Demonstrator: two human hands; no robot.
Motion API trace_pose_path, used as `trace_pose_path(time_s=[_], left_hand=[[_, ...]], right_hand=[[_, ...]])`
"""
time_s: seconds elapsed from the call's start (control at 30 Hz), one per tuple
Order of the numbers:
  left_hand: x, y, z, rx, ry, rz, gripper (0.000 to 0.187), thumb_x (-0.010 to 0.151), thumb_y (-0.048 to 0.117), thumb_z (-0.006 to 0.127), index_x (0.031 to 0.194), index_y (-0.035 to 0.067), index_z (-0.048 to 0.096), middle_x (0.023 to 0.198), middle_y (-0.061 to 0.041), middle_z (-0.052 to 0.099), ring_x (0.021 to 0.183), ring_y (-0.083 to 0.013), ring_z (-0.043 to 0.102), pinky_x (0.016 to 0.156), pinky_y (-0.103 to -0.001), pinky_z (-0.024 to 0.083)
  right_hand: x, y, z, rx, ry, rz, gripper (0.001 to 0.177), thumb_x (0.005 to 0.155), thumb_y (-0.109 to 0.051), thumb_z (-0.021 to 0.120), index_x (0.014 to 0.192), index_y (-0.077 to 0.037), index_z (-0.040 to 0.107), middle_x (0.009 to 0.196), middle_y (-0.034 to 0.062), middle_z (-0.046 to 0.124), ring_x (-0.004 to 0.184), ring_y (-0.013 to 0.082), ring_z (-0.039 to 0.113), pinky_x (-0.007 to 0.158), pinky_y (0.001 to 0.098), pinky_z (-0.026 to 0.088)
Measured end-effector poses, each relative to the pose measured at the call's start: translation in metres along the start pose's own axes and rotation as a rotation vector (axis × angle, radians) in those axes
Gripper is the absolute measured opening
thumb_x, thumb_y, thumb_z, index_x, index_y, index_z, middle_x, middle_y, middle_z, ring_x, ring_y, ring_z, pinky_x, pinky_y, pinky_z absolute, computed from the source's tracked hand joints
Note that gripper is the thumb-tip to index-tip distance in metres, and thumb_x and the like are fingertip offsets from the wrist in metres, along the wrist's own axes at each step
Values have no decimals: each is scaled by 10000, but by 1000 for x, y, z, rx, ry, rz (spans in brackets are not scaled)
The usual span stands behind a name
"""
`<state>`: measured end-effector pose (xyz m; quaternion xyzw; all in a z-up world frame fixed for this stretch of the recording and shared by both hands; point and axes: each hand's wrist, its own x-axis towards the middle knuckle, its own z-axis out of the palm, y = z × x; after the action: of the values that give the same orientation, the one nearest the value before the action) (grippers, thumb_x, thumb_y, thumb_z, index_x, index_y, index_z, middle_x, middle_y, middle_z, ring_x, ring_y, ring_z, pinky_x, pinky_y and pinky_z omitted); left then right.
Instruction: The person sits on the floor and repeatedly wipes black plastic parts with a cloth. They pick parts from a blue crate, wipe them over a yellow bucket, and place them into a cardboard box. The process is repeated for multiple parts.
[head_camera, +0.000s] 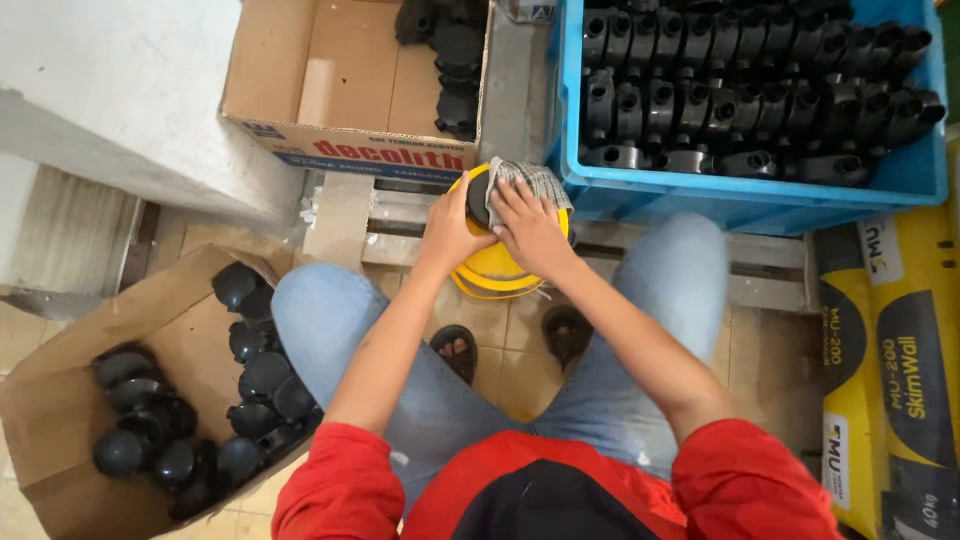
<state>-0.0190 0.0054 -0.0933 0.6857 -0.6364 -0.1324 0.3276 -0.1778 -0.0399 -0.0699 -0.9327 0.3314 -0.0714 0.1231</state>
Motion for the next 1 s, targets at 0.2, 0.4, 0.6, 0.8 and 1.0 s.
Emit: trace_pose_path(time_s=[0.2,0.4,0.6,0.8,1.0], left_hand=[[-7,-20,20,-13,56,23,868,504,360,700,1240,2,409,1077,-210,531,990,-367,529,867,-425,399],[-9,-9,14,9,115,10,875,503,466,716,1211,46,423,1061,-164,532,966,-344,543,820,-442,421],[-26,-1,13,40,105,-64,788,574,467,698,1214,92,434,1066,-92,518,1018,-256,500,823,-392,390],[-27,-18,25,-56,266,4,825,518,559,735,1162,112,477,1028,-81,546,957,-270,531,824,-408,391],[-11,7,8,-311,375,-88,483,733,244,684,1165,125,504,999,-58,530,971,-239,542,855,-338,431]], right_hand=[[-11,-25,-6,72,-142,-3,503,912,-444,291,1356,-207,302,1438,12,210,1333,315,100,972,611,175],[23,-18,-6,43,-106,183,579,911,-459,320,1396,-167,201,1457,31,167,1340,238,142,1021,586,135],[-17,-22,-9,106,-88,238,624,897,-448,356,1391,-101,198,1460,91,141,1336,284,143,1015,588,138],[-32,-12,7,291,-11,129,546,879,-431,371,1347,-153,329,1434,34,233,1313,333,179,976,560,239],[-21,-12,20,485,96,31,547,904,-387,378,1355,-87,298,1407,131,262,1310,338,187,1016,511,214]])
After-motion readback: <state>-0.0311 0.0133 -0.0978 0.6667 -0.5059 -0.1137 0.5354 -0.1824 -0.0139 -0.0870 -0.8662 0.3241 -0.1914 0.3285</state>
